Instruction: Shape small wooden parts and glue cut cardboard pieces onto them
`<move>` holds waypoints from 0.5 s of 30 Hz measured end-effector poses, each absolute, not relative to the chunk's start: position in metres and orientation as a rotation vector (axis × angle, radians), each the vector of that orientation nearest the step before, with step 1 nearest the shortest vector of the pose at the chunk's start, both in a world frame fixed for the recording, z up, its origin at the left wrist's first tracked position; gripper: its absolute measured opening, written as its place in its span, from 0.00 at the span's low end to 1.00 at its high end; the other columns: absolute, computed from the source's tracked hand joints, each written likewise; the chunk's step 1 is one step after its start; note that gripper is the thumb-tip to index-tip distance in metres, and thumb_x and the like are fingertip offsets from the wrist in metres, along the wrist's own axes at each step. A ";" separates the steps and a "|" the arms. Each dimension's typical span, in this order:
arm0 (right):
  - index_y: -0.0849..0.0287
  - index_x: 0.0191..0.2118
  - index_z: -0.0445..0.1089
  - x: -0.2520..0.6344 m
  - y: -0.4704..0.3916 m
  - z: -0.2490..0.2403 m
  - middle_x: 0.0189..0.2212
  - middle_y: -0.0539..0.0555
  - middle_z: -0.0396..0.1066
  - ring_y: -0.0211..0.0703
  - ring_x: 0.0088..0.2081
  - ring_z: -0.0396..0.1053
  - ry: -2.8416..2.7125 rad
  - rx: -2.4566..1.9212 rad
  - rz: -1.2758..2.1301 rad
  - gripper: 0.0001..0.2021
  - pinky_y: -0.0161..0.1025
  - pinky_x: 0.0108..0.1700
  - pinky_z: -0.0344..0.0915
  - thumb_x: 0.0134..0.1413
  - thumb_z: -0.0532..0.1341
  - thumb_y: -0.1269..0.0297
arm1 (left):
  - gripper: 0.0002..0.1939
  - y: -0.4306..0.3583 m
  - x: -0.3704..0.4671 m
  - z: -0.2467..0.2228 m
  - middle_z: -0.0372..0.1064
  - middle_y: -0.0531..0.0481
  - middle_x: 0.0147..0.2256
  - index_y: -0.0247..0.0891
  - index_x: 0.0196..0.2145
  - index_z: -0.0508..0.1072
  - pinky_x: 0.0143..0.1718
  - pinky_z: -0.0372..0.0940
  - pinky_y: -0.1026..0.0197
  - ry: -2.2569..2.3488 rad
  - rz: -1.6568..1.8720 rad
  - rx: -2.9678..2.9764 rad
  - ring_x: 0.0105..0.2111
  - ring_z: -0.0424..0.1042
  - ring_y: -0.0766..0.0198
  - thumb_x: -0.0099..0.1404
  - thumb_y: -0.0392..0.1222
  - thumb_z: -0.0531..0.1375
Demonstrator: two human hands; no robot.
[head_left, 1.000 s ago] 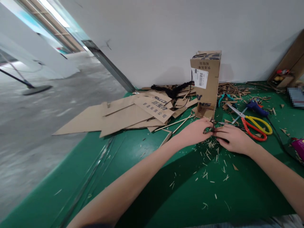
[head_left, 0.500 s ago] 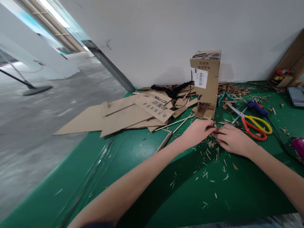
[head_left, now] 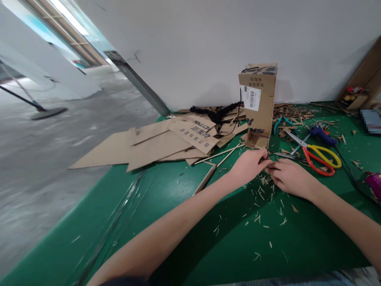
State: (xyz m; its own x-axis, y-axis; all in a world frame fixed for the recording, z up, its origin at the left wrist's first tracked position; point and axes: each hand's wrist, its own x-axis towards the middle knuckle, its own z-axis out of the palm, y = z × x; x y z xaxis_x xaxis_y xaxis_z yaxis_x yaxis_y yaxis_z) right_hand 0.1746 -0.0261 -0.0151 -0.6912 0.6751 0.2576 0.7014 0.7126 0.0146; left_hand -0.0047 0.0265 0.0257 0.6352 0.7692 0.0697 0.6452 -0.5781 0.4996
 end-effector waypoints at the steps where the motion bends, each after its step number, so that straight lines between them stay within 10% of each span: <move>1: 0.64 0.49 0.72 0.175 -0.026 -0.016 0.43 0.62 0.73 0.48 0.43 0.70 -2.691 -1.093 -0.164 0.16 0.48 0.48 0.66 0.56 0.55 0.71 | 0.09 0.026 -0.004 0.025 0.72 0.49 0.28 0.37 0.30 0.68 0.26 0.58 0.61 1.126 0.395 2.418 0.28 0.69 0.61 0.66 0.43 0.55; 15: 0.60 0.47 0.70 0.177 -0.025 -0.019 0.44 0.59 0.73 0.47 0.46 0.69 -2.203 -1.135 -0.045 0.14 0.49 0.52 0.65 0.61 0.51 0.70 | 0.10 0.027 -0.014 0.043 0.71 0.48 0.32 0.38 0.33 0.61 0.28 0.59 0.63 1.135 0.883 2.139 0.27 0.68 0.66 0.71 0.43 0.48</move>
